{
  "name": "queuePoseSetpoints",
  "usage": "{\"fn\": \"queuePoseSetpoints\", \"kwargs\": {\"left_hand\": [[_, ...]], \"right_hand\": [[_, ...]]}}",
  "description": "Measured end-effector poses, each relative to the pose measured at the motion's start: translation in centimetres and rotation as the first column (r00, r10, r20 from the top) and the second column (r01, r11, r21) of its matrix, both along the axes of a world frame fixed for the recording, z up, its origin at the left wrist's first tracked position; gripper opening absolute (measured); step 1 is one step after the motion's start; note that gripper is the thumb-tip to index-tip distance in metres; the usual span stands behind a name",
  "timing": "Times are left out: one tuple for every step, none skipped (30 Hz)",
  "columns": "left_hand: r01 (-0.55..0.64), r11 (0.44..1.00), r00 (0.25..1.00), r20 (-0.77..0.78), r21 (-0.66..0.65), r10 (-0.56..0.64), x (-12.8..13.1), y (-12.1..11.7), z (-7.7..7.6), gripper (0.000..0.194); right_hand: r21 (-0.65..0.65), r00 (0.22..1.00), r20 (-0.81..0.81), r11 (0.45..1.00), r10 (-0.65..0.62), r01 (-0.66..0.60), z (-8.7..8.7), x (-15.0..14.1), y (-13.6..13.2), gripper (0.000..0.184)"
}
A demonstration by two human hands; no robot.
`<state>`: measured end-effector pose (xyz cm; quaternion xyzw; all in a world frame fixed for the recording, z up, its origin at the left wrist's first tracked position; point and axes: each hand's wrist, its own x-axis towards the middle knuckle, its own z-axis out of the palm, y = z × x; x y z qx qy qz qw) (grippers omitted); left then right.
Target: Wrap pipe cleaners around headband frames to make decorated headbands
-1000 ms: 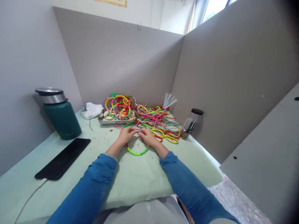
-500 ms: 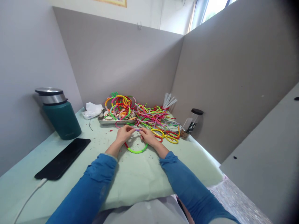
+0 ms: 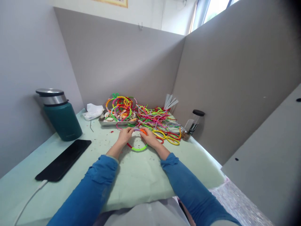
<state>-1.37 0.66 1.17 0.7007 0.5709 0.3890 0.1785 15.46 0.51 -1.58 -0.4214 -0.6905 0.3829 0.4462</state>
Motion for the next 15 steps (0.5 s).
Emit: {"fn": "queuePoseSetpoints", "kwargs": {"left_hand": [[-0.016, 1.0, 1.0, 0.003, -0.004, 0.016, -0.07, 0.07, -0.06, 0.031], [-0.024, 1.0, 1.0, 0.007, -0.009, 0.024, -0.12, 0.11, -0.11, 0.031], [-0.024, 1.0, 1.0, 0.01, -0.017, 0.025, -0.16, 0.11, -0.14, 0.031], [-0.018, 0.999, 1.0, 0.015, -0.028, 0.018, -0.18, 0.08, -0.17, 0.03], [-0.007, 0.999, 1.0, 0.021, -0.04, 0.008, -0.18, 0.04, -0.2, 0.03], [0.006, 0.999, 1.0, 0.03, -0.054, -0.004, -0.18, -0.02, -0.23, 0.031], [0.019, 0.998, 0.999, 0.041, -0.067, -0.016, -0.18, -0.08, -0.26, 0.032], [0.031, 0.996, 0.998, 0.055, -0.079, -0.027, -0.16, -0.14, -0.29, 0.033], [0.043, 0.995, 0.997, 0.07, -0.089, -0.037, -0.14, -0.19, -0.32, 0.035], [0.055, 0.994, 0.995, 0.086, -0.097, -0.047, -0.12, -0.23, -0.35, 0.036], [0.068, 0.992, 0.993, 0.101, -0.103, -0.057, -0.07, -0.27, -0.36, 0.037], [0.083, 0.991, 0.991, 0.115, -0.11, -0.07, -0.02, -0.3, -0.36, 0.037], [0.099, 0.988, 0.988, 0.128, -0.116, -0.084, 0.05, -0.33, -0.35, 0.036], [0.114, 0.986, 0.985, 0.141, -0.123, -0.097, 0.12, -0.36, -0.32, 0.035], [0.128, 0.983, 0.982, 0.153, -0.13, -0.108, 0.21, -0.38, -0.28, 0.033]], "right_hand": [[-0.005, 1.0, -0.004, 1.0, 0.004, -0.004, 0.06, 0.0, -0.04, 0.029], [-0.011, 1.0, -0.008, 1.0, 0.01, -0.01, 0.12, -0.01, -0.08, 0.027], [-0.018, 1.0, -0.012, 1.0, 0.018, -0.018, 0.2, -0.01, -0.14, 0.026], [-0.025, 1.0, -0.017, 0.999, 0.027, -0.027, 0.28, -0.01, -0.21, 0.024], [-0.032, 0.999, -0.022, 0.999, 0.034, -0.035, 0.37, 0.0, -0.29, 0.023], [-0.038, 0.999, -0.027, 0.998, 0.04, -0.041, 0.47, 0.0, -0.37, 0.022], [-0.043, 0.998, -0.032, 0.998, 0.046, -0.048, 0.57, 0.02, -0.46, 0.021], [-0.045, 0.998, -0.036, 0.998, 0.051, -0.053, 0.66, 0.03, -0.54, 0.02], [-0.046, 0.998, -0.04, 0.997, 0.056, -0.058, 0.75, 0.05, -0.62, 0.02], [-0.046, 0.997, -0.042, 0.997, 0.06, -0.062, 0.83, 0.07, -0.69, 0.019], [-0.045, 0.997, -0.043, 0.997, 0.063, -0.065, 0.9, 0.08, -0.74, 0.018], [-0.043, 0.997, -0.043, 0.997, 0.064, -0.066, 0.96, 0.09, -0.77, 0.018], [-0.042, 0.997, -0.042, 0.997, 0.064, -0.066, 0.99, 0.1, -0.79, 0.018], [-0.042, 0.997, -0.04, 0.997, 0.063, -0.065, 1.0, 0.1, -0.79, 0.018], [-0.043, 0.997, -0.037, 0.997, 0.061, -0.063, 0.99, 0.09, -0.78, 0.018]]}}
